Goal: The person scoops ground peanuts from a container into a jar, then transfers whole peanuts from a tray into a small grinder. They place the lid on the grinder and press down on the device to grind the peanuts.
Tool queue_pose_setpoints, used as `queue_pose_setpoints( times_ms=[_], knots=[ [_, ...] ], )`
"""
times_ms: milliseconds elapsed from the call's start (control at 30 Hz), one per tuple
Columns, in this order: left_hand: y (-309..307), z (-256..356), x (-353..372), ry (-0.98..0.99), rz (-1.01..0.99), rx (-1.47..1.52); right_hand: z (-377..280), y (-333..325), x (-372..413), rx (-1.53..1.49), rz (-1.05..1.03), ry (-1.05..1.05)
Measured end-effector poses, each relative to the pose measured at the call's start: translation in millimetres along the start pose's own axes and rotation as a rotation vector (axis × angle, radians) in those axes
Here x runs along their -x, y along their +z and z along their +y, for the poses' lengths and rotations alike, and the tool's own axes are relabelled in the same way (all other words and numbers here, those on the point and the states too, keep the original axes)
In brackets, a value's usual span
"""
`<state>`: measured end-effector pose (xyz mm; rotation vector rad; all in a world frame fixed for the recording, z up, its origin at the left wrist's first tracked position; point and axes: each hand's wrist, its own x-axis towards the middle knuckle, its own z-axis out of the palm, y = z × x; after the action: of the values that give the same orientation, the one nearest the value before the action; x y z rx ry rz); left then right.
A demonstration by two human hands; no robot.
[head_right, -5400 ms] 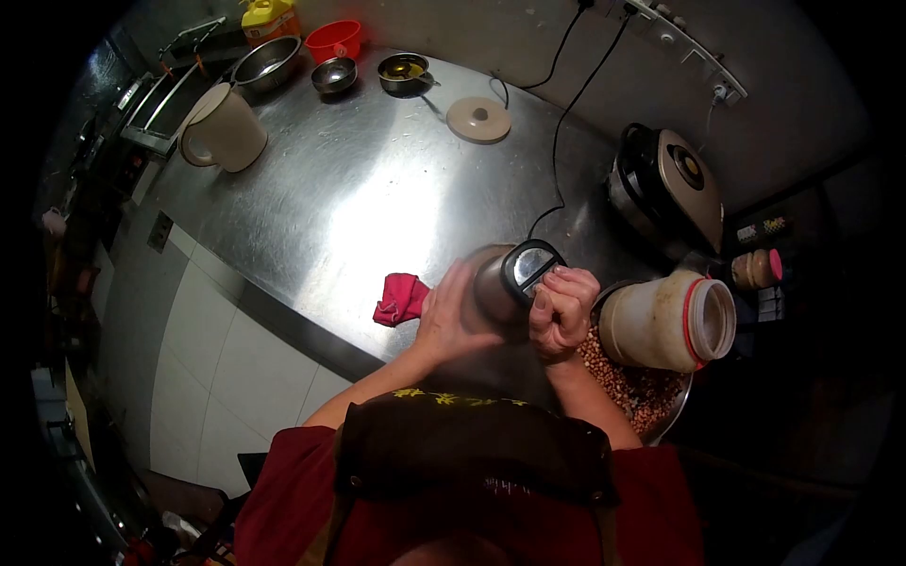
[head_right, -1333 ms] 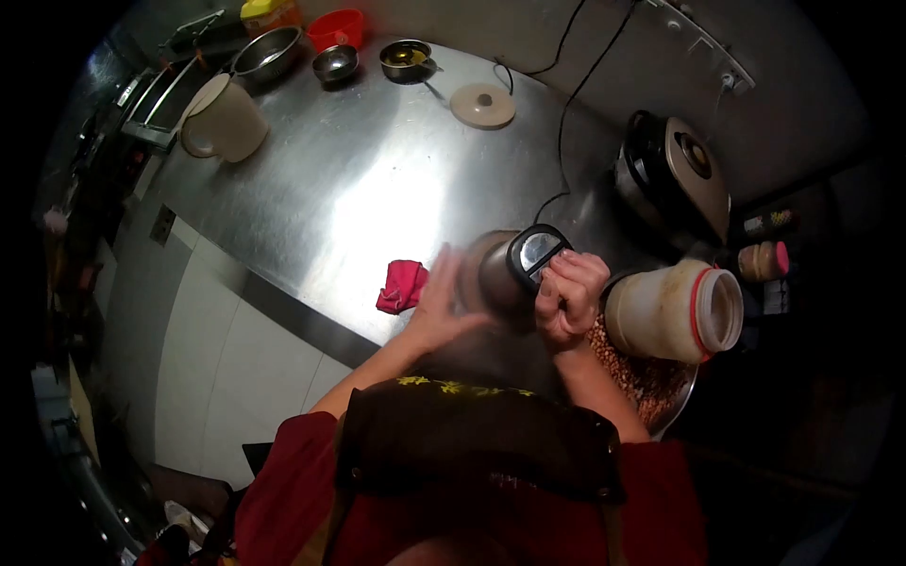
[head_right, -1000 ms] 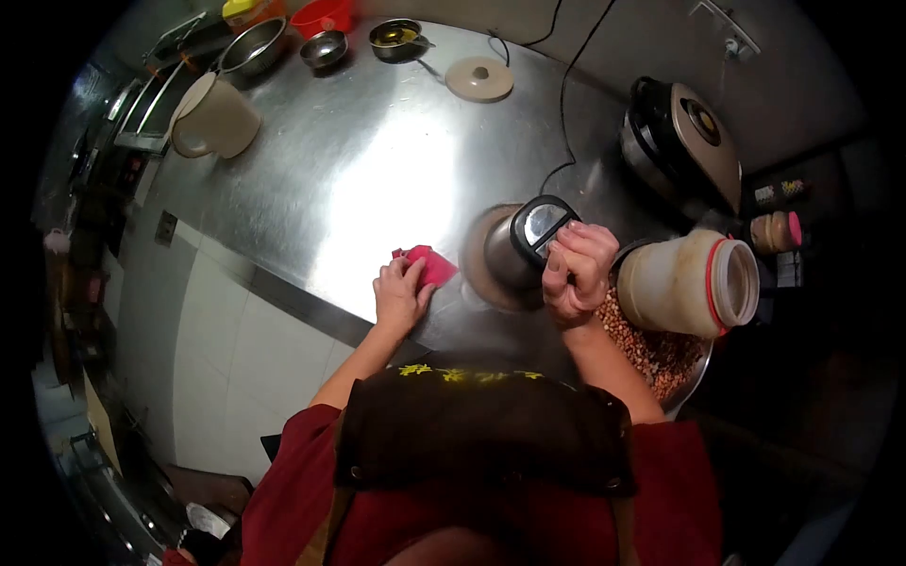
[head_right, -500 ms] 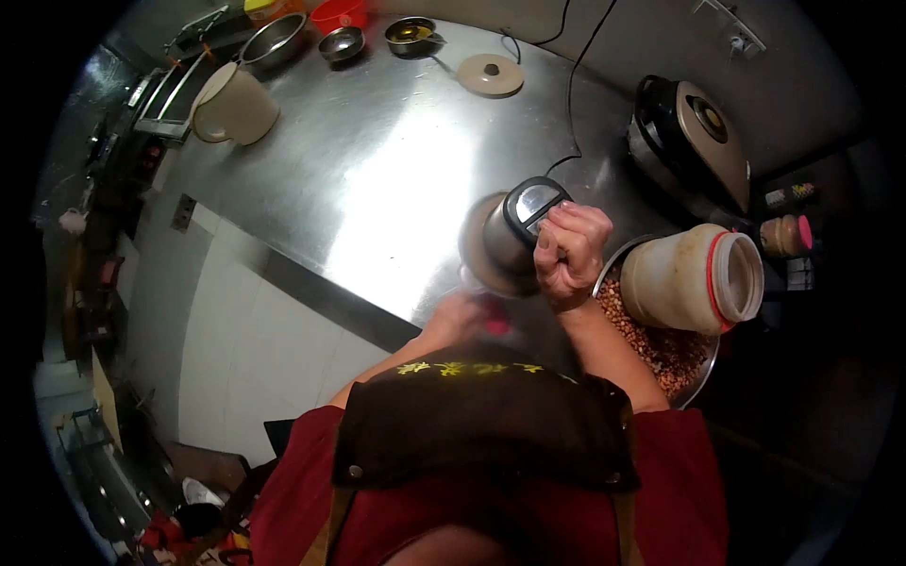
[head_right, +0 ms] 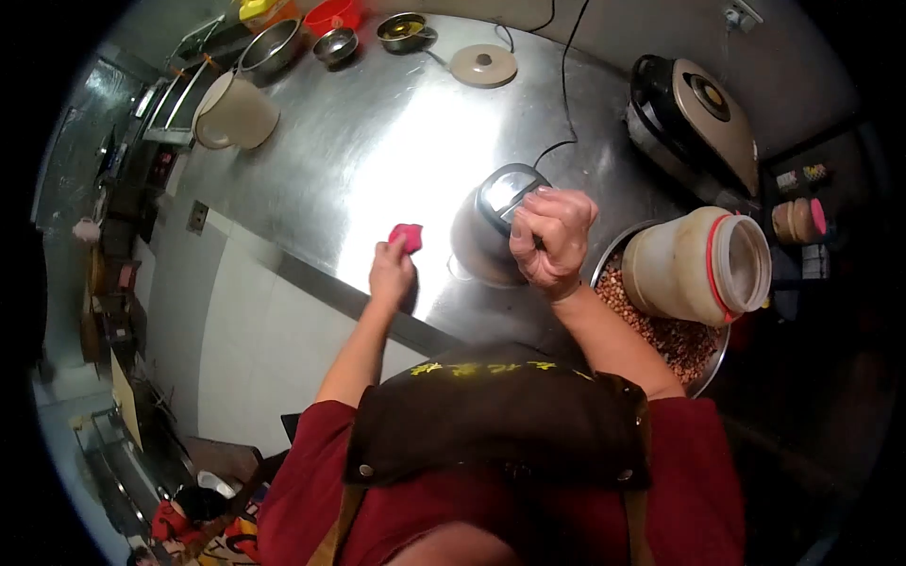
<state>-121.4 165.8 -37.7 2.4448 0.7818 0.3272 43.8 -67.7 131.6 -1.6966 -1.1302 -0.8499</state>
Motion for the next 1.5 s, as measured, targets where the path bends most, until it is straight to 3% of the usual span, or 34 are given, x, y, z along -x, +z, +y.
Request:
queue_pose_setpoints(
  times_ms=[33, 100, 133, 267, 367, 433, 567, 667, 800, 900, 1033, 1367, 1500],
  knots=[
    [-0.3, 24.4, 17.5, 0.104, 0.017, 0.143, 0.6, 0.9, 1.4, -0.012, 0.004, 0.004],
    [8.6, 69.9, 46.8, 0.063, -0.146, 0.179, 0.3, 3.2, 2.7, -0.027, 0.017, 0.016],
    [38.8, 63.8, 71.2, 0.196, -0.124, 0.186, 0.2, 3.6, 3.0, -0.032, 0.027, 0.022],
    [41.8, 96.0, 99.3, 0.268, -0.455, 0.292, 2.4, 2.5, 3.2, -0.033, 0.028, 0.011],
    [21.2, 92.1, 94.3, -0.059, -0.455, 0.461, 2.7, 2.1, 2.7, -0.058, 0.043, 0.011],
    [26.3, 61.5, 95.8, -0.126, -0.251, 0.473, 0.8, 4.4, 4.6, -0.068, 0.057, 0.019],
    [1.8, 68.4, 77.1, -0.315, 0.081, 0.592, 1.7, 0.3, 0.1, -0.059, 0.059, 0.005],
    [-37.1, 114.4, 55.8, -0.292, 0.039, 0.693, -1.1, -0.5, -1.2, -0.036, 0.062, 0.008],
    [-4.8, 92.1, 28.1, 0.146, 0.046, 0.298, -5.7, 3.8, 2.6, 0.004, 0.103, 0.032],
    [-8.6, 105.2, 9.0, 0.375, -0.011, 0.280, -8.4, 7.7, 5.4, 0.028, 0.127, 0.047],
    [-10.3, 114.7, -16.3, 0.395, -0.236, 0.272, -8.3, 9.5, 5.2, 0.032, 0.131, 0.037],
    [-17.1, 115.3, -14.3, 0.385, -0.287, 0.267, -11.4, 13.8, 2.5, 0.018, 0.173, 0.044],
    [-17.7, 115.5, -16.2, 0.393, -0.277, 0.252, -20.1, -10.7, -16.3, 0.019, 0.018, 0.066]
  ],
)
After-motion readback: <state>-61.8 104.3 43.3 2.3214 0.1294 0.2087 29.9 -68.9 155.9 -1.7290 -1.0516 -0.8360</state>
